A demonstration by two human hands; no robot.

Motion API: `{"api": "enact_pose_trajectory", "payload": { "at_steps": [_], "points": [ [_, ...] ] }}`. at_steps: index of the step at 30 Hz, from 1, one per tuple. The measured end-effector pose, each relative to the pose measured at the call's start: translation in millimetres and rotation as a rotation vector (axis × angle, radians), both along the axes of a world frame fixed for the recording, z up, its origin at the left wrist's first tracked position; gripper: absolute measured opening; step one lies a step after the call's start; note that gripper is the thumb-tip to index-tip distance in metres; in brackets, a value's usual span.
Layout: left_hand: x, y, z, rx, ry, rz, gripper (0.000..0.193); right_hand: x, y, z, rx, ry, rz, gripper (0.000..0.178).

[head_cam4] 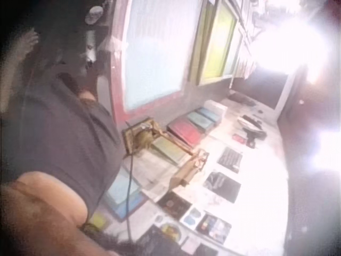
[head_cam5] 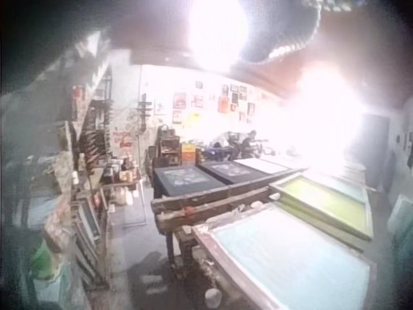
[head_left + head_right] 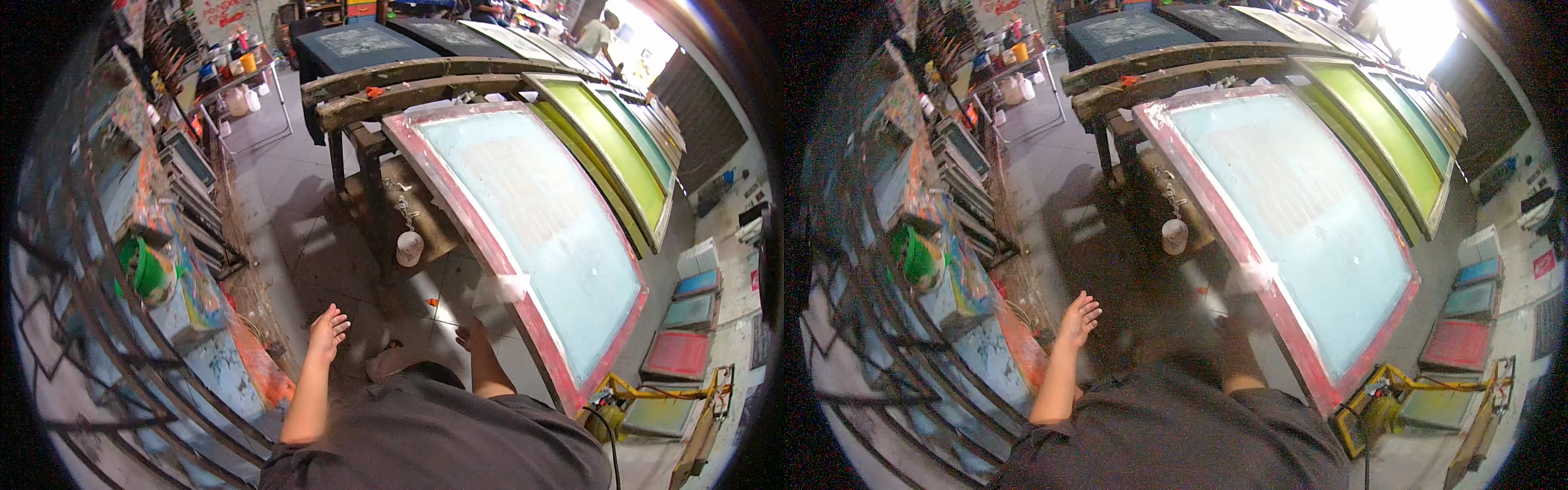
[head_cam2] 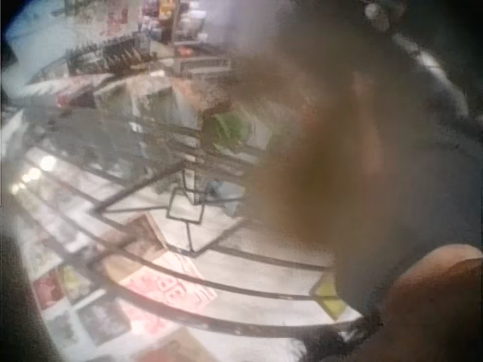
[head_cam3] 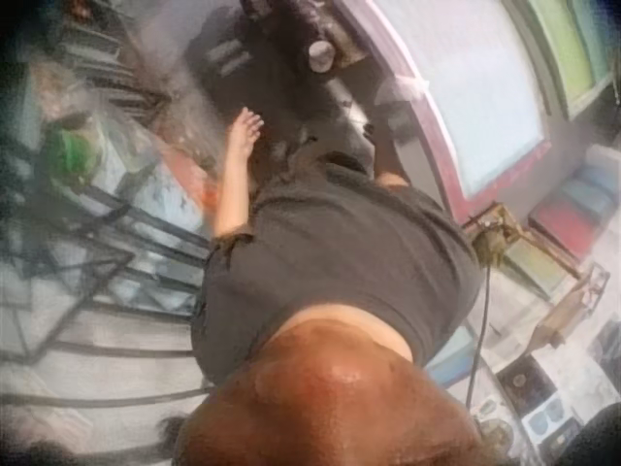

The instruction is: The person uses a small tool to scrape and remove tape from the edges of a screen printing frame. They then peel off a plastic sheet from the frame surface, crumple it, and place it aside. The person continues to remove tape and wipe the frame edges with a cloth.

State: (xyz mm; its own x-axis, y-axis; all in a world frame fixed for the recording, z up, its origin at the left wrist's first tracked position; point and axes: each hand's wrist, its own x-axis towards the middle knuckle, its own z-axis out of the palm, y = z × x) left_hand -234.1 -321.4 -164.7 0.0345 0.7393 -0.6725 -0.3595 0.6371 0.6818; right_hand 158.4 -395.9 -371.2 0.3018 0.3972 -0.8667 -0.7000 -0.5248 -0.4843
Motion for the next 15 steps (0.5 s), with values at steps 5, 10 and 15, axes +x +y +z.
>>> {"api": "enact_pose_trajectory", "payload": {
  "at_steps": [5,10,15],
  "points": [
    [-9.3,95.9,48.5,0.205,0.042,-0.049,0.036,-50.7,105.4,48.7,0.25,-0.054,0.365,0.041],
    [32.0,197.4,142.4,0.629,0.124,-0.275,0.033,-69.0,160.1,123.2,0.304,-0.091,0.405,0.038],
    [93.9,313.2,227.9,1.161,0.294,-0.591,0.038,-57.3,194.2,144.4,0.263,-0.162,0.315,0.039]
  ]
}}
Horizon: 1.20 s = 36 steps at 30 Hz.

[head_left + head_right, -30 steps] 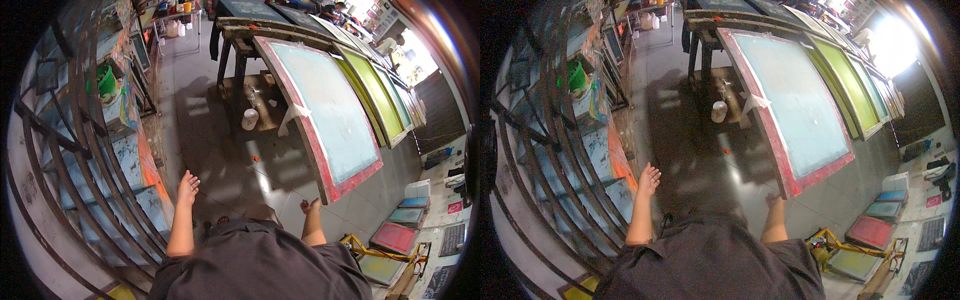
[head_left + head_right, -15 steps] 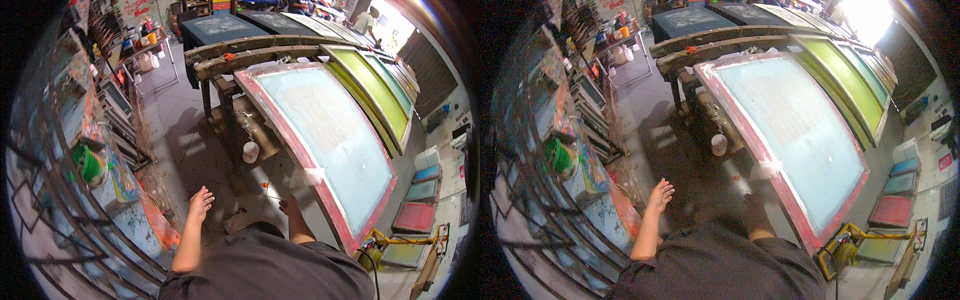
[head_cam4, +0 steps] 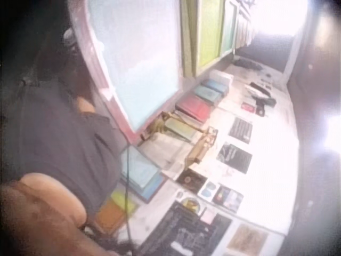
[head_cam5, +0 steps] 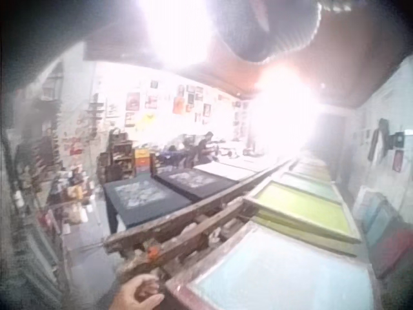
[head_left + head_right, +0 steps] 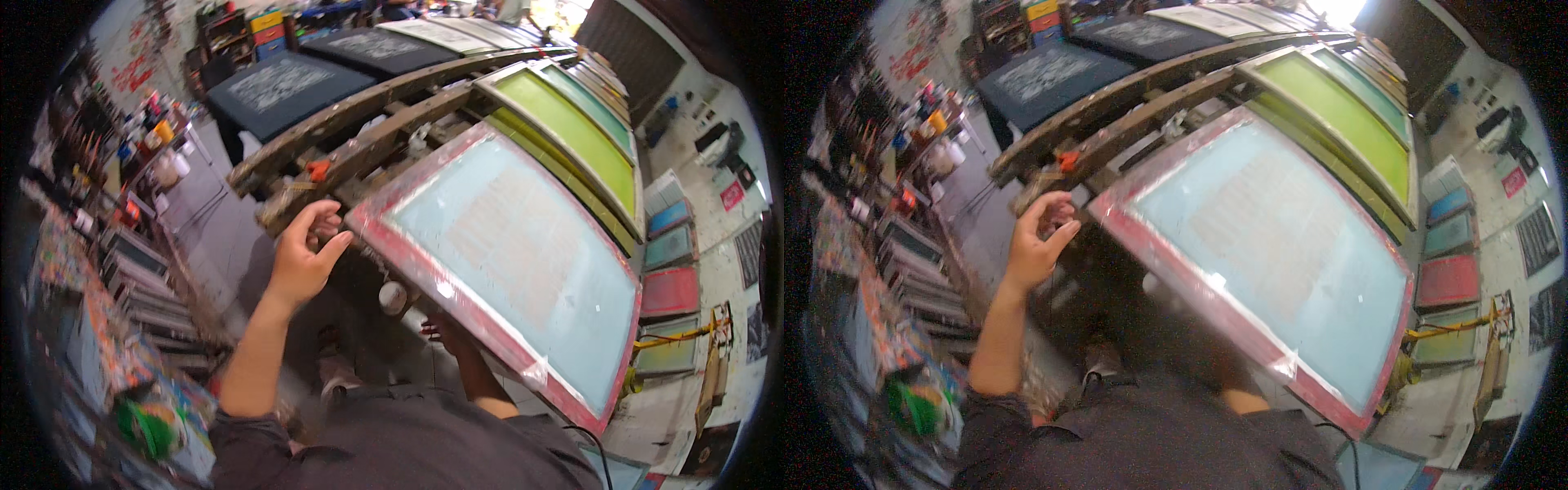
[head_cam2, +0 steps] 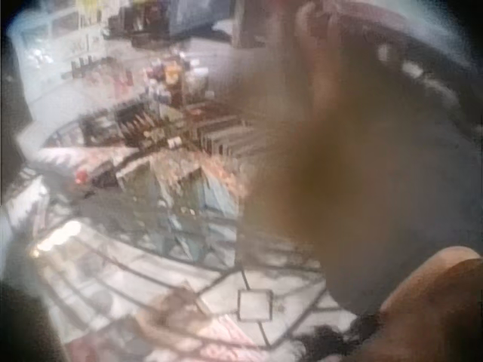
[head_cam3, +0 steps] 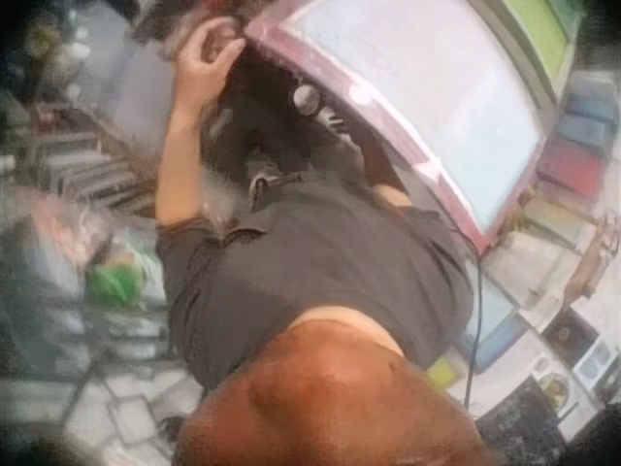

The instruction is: The person uses a small tool to scrape and remove tape from the edges of a screen printing frame. They then peel off a plastic sheet from the frame surface, crumple it, and place it aside. The person continues to remove tape and wipe the frame edges with a cloth.

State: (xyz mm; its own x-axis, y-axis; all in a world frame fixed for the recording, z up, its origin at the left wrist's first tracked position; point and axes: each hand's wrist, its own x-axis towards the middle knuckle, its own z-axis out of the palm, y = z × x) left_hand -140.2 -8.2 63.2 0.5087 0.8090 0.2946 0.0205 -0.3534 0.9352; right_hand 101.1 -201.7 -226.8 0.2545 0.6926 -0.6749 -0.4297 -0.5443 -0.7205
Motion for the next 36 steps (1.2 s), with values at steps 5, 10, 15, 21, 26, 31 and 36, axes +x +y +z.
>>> {"api": "enact_pose_trajectory", "payload": {
  "at_steps": [5,10,15,21,26,31,36],
  "points": [
    [104.2,125.0,47.4,0.507,0.317,-0.26,0.05,-3.6,4.0,-18.5,-0.04,-0.089,-0.277,0.039],
    [206.1,229.2,27.6,0.837,0.503,-0.441,0.056,-56.7,28.3,-11.7,-0.066,-0.074,-0.451,0.039],
    [267.1,257.5,13.6,0.945,0.68,-0.567,0.061,-98.8,33.6,-9.2,-0.128,-0.069,-0.598,0.039],
    [315.1,235.6,-25.8,1.378,1.158,-0.651,0.07,-107.8,35.3,-10.1,-0.178,-0.077,-0.707,0.038],
    [333.8,215.5,-64.6,1.789,1.452,-0.528,0.054,-103.0,40.0,-9.2,-0.188,-0.086,-0.705,0.038],
    [334.3,205.9,-86.0,1.916,1.569,-0.47,0.043,-98.4,36.1,-8.8,-0.181,-0.098,-0.671,0.038],
    [332.2,210.6,-52.4,1.339,1.215,-0.646,0.022,-94.4,16.2,-6.6,-0.194,-0.122,-0.647,0.038]
  ]
}}
